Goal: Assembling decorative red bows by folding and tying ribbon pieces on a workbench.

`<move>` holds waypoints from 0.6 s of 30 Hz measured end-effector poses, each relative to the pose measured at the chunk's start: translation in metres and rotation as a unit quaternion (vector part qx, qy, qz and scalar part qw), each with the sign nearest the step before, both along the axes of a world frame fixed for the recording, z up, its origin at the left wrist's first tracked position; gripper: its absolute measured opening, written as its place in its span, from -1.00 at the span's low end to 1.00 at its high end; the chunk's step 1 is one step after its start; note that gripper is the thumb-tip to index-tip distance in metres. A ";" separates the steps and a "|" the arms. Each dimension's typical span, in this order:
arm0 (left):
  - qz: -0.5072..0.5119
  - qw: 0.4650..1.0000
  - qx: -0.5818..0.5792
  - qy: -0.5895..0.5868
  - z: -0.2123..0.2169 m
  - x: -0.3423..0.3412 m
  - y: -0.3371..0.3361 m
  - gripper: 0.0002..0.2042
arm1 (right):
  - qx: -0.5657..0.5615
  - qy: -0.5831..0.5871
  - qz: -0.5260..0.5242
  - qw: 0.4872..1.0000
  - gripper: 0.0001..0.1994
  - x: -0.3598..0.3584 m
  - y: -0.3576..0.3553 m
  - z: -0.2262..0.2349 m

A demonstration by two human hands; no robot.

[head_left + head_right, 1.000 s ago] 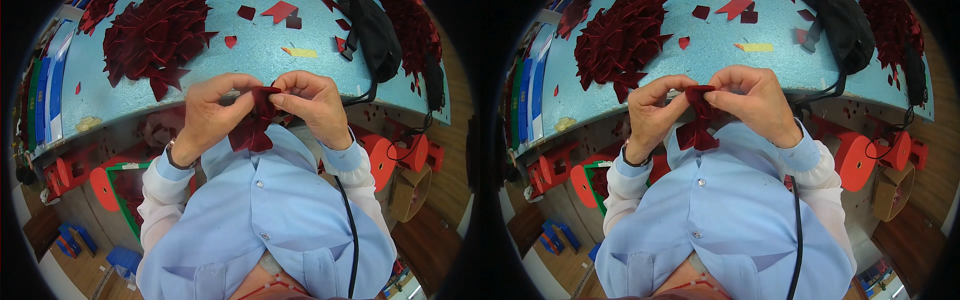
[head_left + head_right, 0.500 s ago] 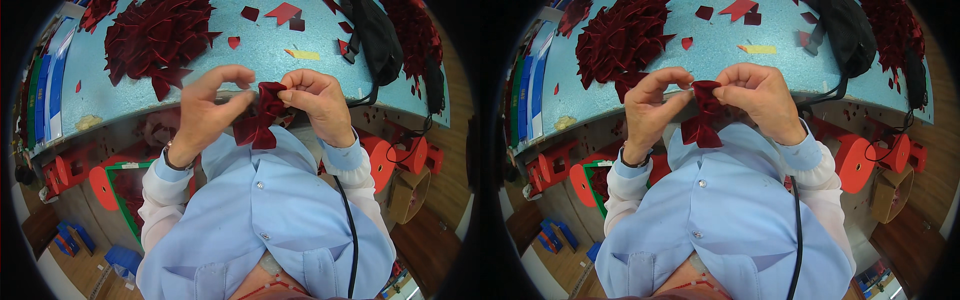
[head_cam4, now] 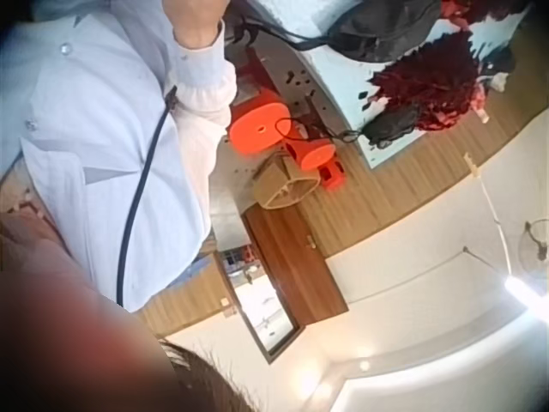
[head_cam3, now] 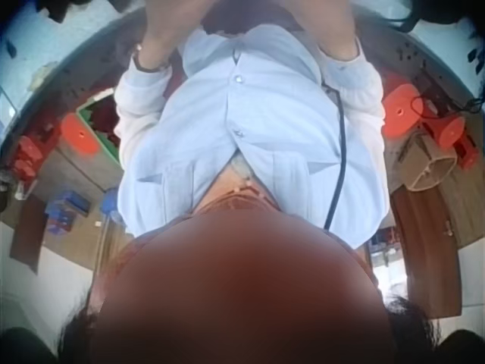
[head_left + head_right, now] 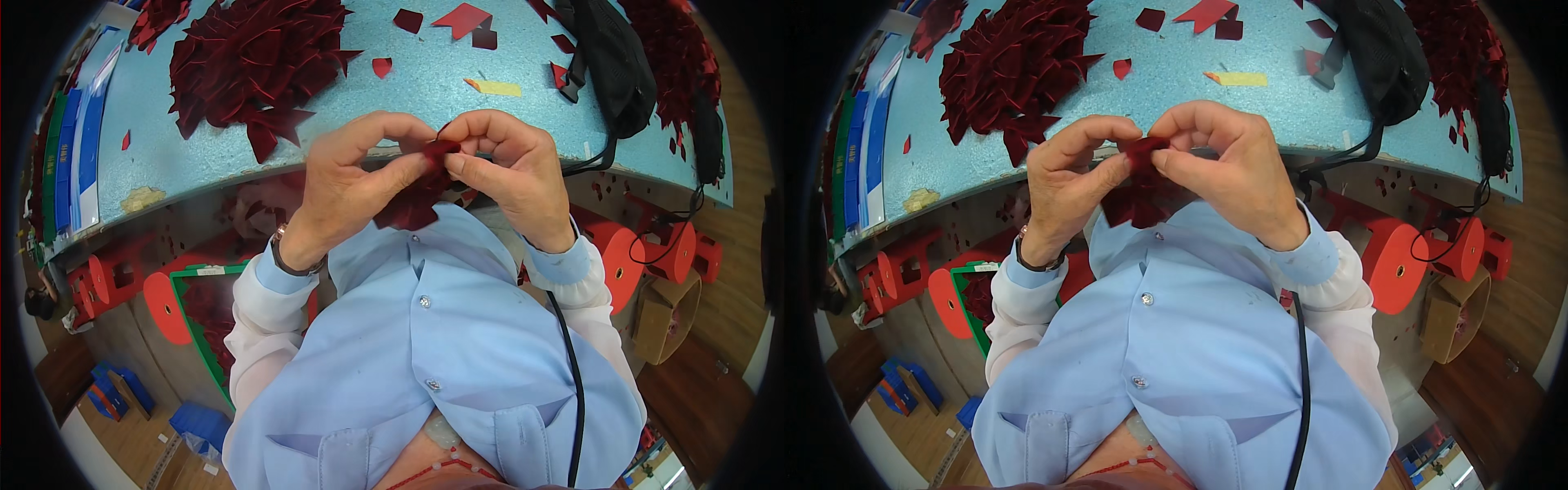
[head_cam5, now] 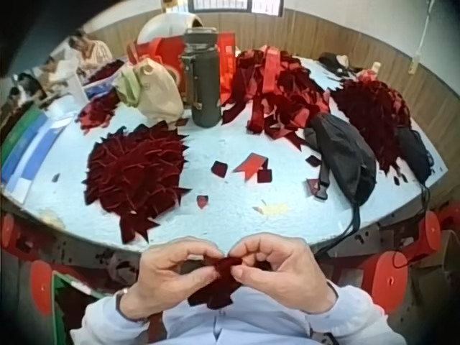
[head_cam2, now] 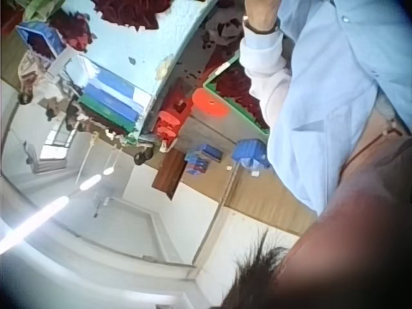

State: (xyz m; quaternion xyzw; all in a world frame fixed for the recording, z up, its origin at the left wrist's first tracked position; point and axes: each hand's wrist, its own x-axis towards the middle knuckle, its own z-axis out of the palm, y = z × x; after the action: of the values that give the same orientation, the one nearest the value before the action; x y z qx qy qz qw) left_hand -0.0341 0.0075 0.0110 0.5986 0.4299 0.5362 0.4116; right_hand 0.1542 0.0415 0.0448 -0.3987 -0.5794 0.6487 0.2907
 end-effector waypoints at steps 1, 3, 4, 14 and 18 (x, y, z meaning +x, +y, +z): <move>-0.003 1.000 -0.001 -0.001 0.002 0.000 0.000 -0.78 | 0.000 0.000 0.000 1.000 -0.80 0.000 0.000 0.000; -0.006 1.000 -0.003 -0.002 0.003 -0.001 0.000 -0.79 | 0.014 0.005 0.002 1.000 -0.79 0.001 -0.001 -0.001; 0.017 0.998 0.038 0.043 0.003 -0.002 0.001 -0.80 | 0.022 0.008 0.003 1.000 -0.79 0.001 -0.001 -0.001; 0.106 0.937 0.184 0.278 -0.001 -0.001 0.000 -0.85 | -0.037 0.026 -0.006 0.999 -0.80 0.000 0.000 -0.004; 0.120 0.987 0.026 0.100 -0.008 -0.009 -0.001 -0.86 | -0.049 0.038 -0.015 0.998 -0.80 0.002 0.002 -0.003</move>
State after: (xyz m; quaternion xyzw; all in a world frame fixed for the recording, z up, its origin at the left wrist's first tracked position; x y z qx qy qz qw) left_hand -0.0432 0.0070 0.0026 0.6038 0.5234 0.5301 0.2836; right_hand 0.1565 0.0434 0.0418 -0.3957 -0.5296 0.6865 0.3028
